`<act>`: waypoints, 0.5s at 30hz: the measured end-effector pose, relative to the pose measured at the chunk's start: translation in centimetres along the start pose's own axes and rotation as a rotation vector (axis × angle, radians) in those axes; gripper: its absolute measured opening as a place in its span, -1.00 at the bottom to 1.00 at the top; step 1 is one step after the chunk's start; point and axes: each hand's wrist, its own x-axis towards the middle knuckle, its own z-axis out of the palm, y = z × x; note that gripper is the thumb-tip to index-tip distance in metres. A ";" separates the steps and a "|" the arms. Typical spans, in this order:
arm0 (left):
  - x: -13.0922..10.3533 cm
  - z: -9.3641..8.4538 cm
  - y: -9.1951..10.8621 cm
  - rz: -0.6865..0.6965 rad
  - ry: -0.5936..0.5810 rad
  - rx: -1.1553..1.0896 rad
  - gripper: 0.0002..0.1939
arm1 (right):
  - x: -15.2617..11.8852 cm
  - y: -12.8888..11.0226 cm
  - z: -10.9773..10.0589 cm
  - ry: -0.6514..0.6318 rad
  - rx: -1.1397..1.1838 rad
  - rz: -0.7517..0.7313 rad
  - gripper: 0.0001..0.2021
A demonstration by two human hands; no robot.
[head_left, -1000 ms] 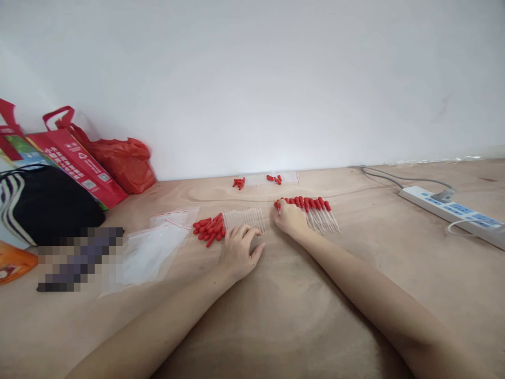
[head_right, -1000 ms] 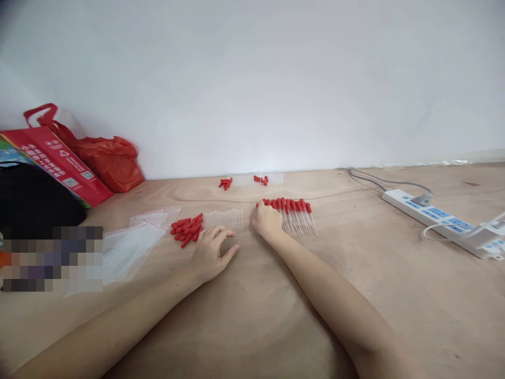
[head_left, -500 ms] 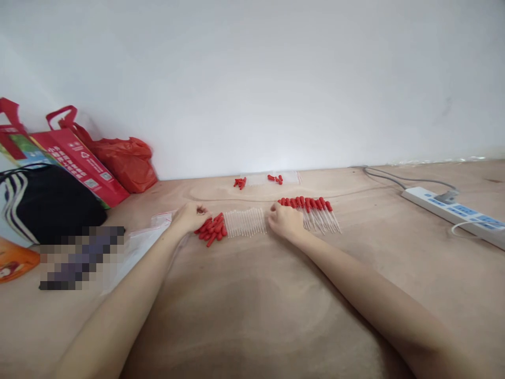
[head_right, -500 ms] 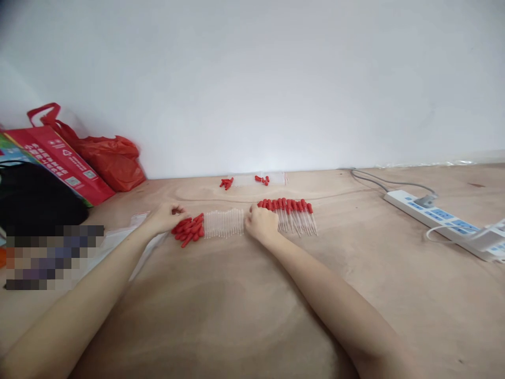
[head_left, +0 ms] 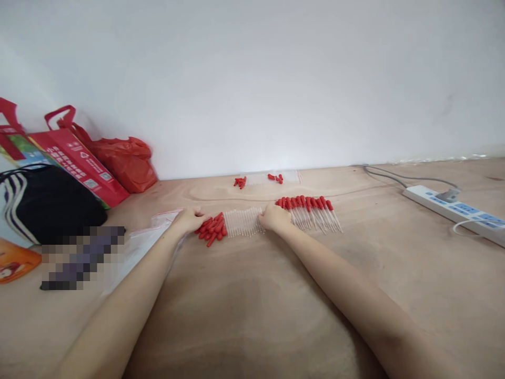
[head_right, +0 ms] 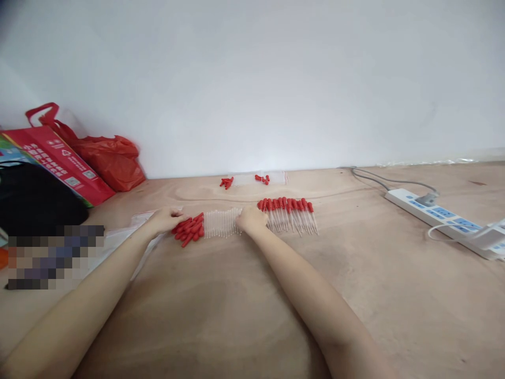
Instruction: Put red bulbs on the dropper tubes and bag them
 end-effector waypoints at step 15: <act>0.7 0.8 -0.2 0.017 0.057 -0.066 -0.71 | -4.7 4.9 -1.3 0.166 -0.025 -0.266 -0.78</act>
